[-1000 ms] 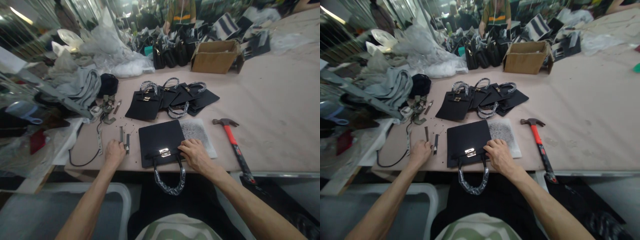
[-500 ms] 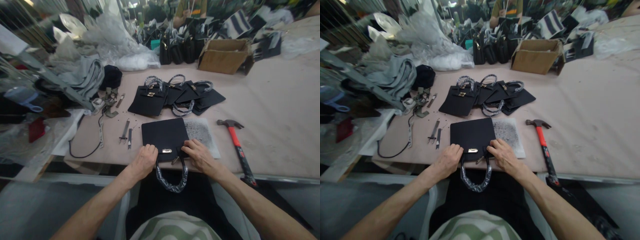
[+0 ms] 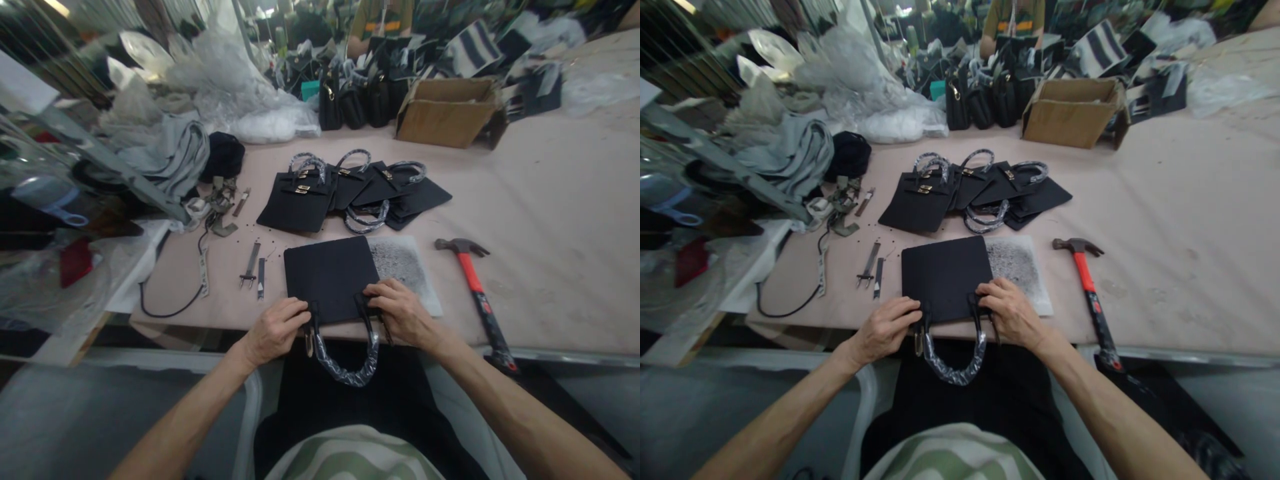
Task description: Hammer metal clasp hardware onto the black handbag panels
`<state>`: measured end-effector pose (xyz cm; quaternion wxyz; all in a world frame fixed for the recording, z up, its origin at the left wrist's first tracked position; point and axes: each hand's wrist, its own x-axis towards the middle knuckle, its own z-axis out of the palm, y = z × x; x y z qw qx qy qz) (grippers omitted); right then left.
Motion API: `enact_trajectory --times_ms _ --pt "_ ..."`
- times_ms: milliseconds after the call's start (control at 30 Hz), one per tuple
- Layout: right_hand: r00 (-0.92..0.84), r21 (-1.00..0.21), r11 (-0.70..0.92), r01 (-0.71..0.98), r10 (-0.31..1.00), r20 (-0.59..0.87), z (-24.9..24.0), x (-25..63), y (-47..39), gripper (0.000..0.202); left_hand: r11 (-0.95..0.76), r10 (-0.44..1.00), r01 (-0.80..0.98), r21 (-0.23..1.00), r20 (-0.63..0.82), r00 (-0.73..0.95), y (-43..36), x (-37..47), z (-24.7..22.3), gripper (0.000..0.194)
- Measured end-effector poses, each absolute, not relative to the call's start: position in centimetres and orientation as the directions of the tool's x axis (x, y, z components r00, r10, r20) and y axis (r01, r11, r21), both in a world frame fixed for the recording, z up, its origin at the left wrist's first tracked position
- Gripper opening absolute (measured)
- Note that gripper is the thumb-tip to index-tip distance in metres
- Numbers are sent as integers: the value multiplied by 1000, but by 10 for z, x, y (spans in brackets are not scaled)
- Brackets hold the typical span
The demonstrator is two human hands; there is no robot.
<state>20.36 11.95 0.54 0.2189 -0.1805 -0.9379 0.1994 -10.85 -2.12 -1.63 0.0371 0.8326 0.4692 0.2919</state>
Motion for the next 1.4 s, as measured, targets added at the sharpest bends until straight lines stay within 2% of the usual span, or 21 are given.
enact_trajectory --times_ms 100,167,267,433,600,700,733,800,867,933,1000,1100,1300,1400 --pt "-792 -465 832 302 491 363 4 202 110 45 -351 898 805 478 417 143 -32 -95 -25 50" --pt "-800 -439 839 323 489 347 1 204 105 49 -271 924 809 522 378 65 -37 -85 -29 63" --pt "-797 -392 845 364 500 339 -8 210 104 57 -299 930 799 521 345 123 -32 -76 -32 78" --pt "-753 -361 824 437 555 355 -25 213 112 69 -314 936 767 559 315 154 -4 -73 -33 88" --pt "-752 -330 827 456 556 353 -25 212 114 69 -301 944 709 637 306 126 0 -75 -26 85" --pt "-774 -334 824 457 554 306 -24 217 118 66 -232 956 716 658 290 43 -4 -88 -16 69" --pt "-786 -346 824 448 548 287 -23 219 120 66 -149 956 742 653 287 -60 -3 -96 -11 57" --pt "-799 -377 823 426 537 270 -22 223 124 68 130 909 795 592 249 -334 1 -112 -2 36" --pt "-798 -397 817 419 540 270 -21 223 125 73 426 830 792 438 158 -534 8 -128 7 27" --pt "-792 -398 808 435 553 257 -18 221 122 77 576 803 778 252 7 -596 17 -138 14 25" --pt "-787 -390 797 461 570 235 -15 218 117 78 619 785 774 135 -126 -606 25 -142 18 25" --pt "-775 -390 781 488 593 218 -10 213 110 78 661 741 747 80 -232 -631 36 -143 19 25" --pt "-765 -397 771 497 606 219 -6 211 106 75 647 748 757 89 -266 -608 39 -149 16 10" --pt "-756 -404 762 506 617 217 -5 210 104 75 628 771 762 160 -265 -579 32 -155 16 5"
